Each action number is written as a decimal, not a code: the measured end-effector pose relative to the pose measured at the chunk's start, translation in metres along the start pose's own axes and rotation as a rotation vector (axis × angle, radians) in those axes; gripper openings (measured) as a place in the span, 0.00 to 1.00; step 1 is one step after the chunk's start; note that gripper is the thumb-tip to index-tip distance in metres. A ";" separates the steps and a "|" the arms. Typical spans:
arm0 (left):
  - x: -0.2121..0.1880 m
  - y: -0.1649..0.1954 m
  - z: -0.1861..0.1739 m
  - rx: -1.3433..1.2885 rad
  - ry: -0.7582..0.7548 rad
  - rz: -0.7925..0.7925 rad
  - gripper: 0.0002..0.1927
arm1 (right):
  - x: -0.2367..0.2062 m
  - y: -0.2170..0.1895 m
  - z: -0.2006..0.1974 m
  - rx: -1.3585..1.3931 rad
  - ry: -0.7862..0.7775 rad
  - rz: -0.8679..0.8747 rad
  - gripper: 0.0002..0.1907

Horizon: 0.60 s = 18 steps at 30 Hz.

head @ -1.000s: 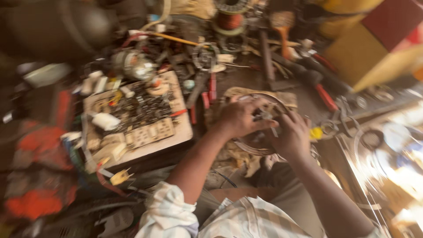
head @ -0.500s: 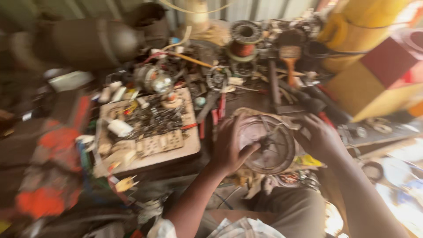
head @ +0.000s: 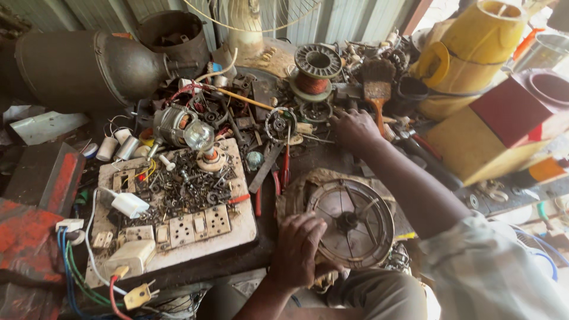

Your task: The person fits a central hub with cross arms into a round metal base plate resting on their lap, pressing and turning the parts by hand to seat them. They then pick up locking pliers and use them to grip and tighten the hub assembly on the plate.

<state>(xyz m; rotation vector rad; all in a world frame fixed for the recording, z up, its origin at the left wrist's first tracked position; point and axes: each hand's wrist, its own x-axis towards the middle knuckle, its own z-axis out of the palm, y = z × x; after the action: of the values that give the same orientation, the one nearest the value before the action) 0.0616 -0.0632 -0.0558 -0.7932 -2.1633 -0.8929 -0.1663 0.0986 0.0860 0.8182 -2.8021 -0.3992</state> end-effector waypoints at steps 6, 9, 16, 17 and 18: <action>0.002 -0.007 0.003 -0.024 0.004 -0.023 0.42 | 0.032 0.003 0.021 -0.294 -0.176 0.156 0.14; 0.001 -0.009 0.002 -0.037 0.009 -0.034 0.41 | 0.031 0.005 0.029 -0.353 -0.181 0.131 0.19; 0.003 -0.012 0.000 -0.029 0.014 -0.039 0.38 | 0.017 0.015 0.040 -0.286 -0.374 0.226 0.16; 0.003 -0.012 -0.001 -0.029 0.016 -0.036 0.38 | 0.015 0.016 0.040 -0.233 -0.371 0.254 0.15; 0.004 -0.012 -0.001 -0.042 0.023 -0.038 0.37 | 0.013 0.018 0.039 -0.182 -0.369 0.281 0.14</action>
<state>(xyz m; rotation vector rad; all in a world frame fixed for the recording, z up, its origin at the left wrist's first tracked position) 0.0512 -0.0699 -0.0569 -0.7602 -2.1522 -0.9647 -0.1963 0.1142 0.0560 0.3310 -3.0887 -0.8121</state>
